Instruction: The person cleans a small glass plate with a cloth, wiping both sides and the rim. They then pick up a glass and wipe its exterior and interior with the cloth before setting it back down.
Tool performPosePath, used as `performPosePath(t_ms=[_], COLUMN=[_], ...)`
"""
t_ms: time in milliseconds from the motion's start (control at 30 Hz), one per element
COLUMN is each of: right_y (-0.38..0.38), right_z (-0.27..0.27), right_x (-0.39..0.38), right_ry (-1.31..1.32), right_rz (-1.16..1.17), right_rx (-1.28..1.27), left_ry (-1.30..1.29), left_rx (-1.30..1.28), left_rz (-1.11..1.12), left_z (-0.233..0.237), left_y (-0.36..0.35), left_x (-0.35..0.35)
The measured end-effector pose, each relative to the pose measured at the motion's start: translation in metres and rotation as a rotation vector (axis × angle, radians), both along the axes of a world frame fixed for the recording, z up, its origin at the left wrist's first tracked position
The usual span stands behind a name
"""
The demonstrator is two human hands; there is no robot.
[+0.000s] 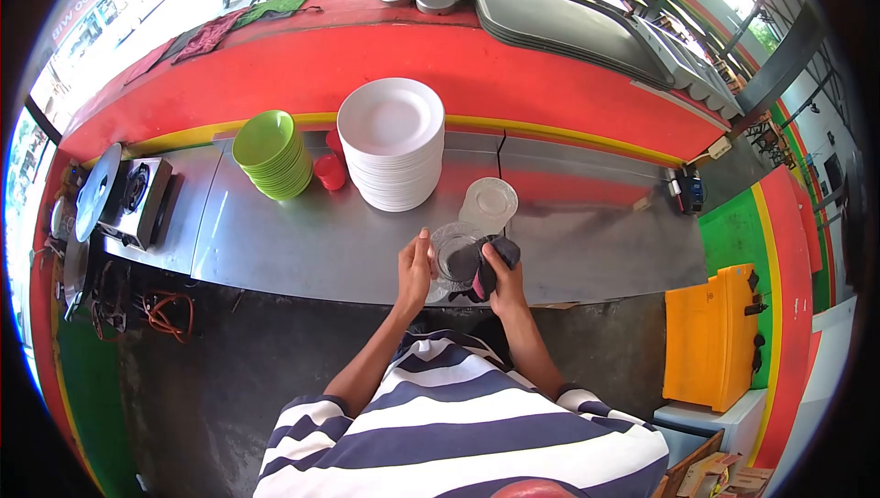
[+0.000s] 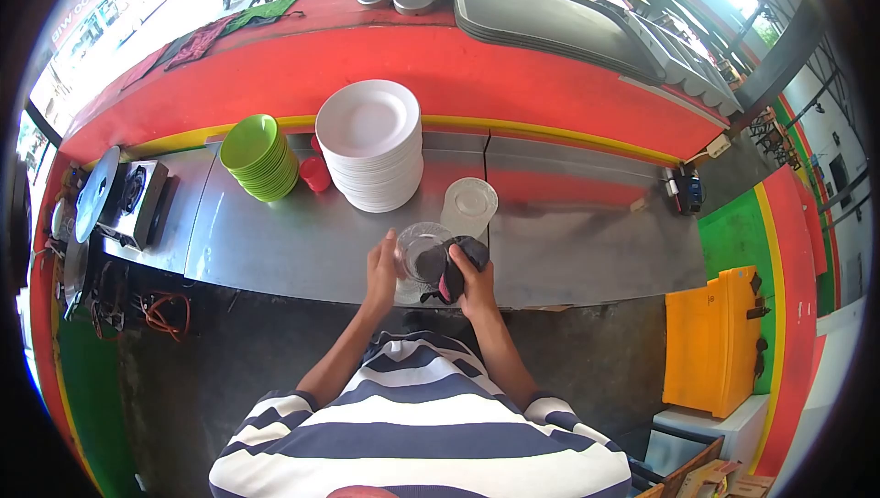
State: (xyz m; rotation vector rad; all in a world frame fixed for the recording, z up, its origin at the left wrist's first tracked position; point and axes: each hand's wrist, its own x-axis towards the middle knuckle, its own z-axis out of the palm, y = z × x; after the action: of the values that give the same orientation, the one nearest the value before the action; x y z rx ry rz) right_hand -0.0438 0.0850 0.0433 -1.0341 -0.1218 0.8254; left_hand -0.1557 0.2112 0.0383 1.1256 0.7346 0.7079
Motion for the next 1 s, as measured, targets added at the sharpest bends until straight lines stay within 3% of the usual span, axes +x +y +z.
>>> performPosePath(t_ms=[200,400,533,600,800,900,1000], right_y=[-0.005,-0.023,-0.023,-0.020,-0.008,-0.006,0.000], right_z=[-0.007,0.007,0.015,0.010,0.007,0.011,0.012], right_x=[-0.001,0.016,0.022,0.023,0.020,0.023,0.025], right_ry=[-0.057,-0.259,-0.503,-0.474,-0.319,-0.208,-0.148], right_rz=[0.071,0.444,0.686,0.693,0.643,0.648,0.526], right_rx=[-0.047,-0.182,-0.180,-0.164,-0.179,-0.149,-0.098], left_ry=[0.095,0.332,0.239,0.333,0.332,0.341,0.154], left_rx=[0.046,0.264,0.462,0.431,0.495,0.345,-0.220], left_rz=[-0.043,-0.456,-0.696,-0.832,-0.819,-0.729,-0.578], left_z=[0.004,0.022,0.001,0.005,0.005,0.003,-0.020], left_y=[0.002,0.029,0.043,0.048,0.052,0.048,0.043], left_x=[0.011,0.003,0.004,0.002,-0.004,-0.006,-0.006])
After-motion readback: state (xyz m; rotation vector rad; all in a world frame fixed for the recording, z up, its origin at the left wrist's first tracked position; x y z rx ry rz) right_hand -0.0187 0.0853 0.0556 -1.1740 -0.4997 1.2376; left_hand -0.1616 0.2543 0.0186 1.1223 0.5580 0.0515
